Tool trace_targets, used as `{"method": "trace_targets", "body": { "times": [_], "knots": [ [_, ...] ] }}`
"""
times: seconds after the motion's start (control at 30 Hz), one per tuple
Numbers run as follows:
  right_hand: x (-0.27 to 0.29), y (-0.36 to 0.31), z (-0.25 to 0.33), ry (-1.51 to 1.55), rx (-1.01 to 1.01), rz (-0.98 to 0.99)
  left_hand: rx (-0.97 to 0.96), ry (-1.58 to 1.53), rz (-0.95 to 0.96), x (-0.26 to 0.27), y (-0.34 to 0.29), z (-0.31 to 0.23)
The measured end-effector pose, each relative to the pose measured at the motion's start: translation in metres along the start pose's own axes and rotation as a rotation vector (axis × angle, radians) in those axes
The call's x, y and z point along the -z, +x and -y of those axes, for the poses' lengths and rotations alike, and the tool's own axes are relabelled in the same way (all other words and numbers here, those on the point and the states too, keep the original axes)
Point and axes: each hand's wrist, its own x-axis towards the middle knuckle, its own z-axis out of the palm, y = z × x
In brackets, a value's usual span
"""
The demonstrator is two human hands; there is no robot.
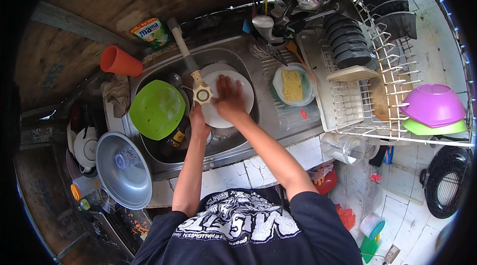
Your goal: Washing a plastic cup, a ceramic plate, and a glass using a sponge in a kitchen sink.
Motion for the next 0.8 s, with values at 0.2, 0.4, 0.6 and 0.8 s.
{"method": "trace_targets", "body": {
  "times": [0.2, 0.4, 0.6, 0.8],
  "knots": [
    [0.021, -0.028, 0.019, 0.274, 0.188, 0.485, -0.011, 0.090, 0.004, 0.000, 0.011, -0.016],
    [0.049, -0.048, 0.000, 0.348, 0.324, 0.380, -0.092, 0.042, -0.060, 0.005, 0.012, -0.016],
    [0.063, -0.054, -0.008, 0.204, 0.283, 0.374, -0.167, 0.070, -0.082, 0.001, 0.011, -0.021],
    [0.056, -0.056, 0.010, 0.197, 0.176, 0.299, -0.209, 0.108, -0.126, -0.002, 0.007, -0.026]
  ]
}}
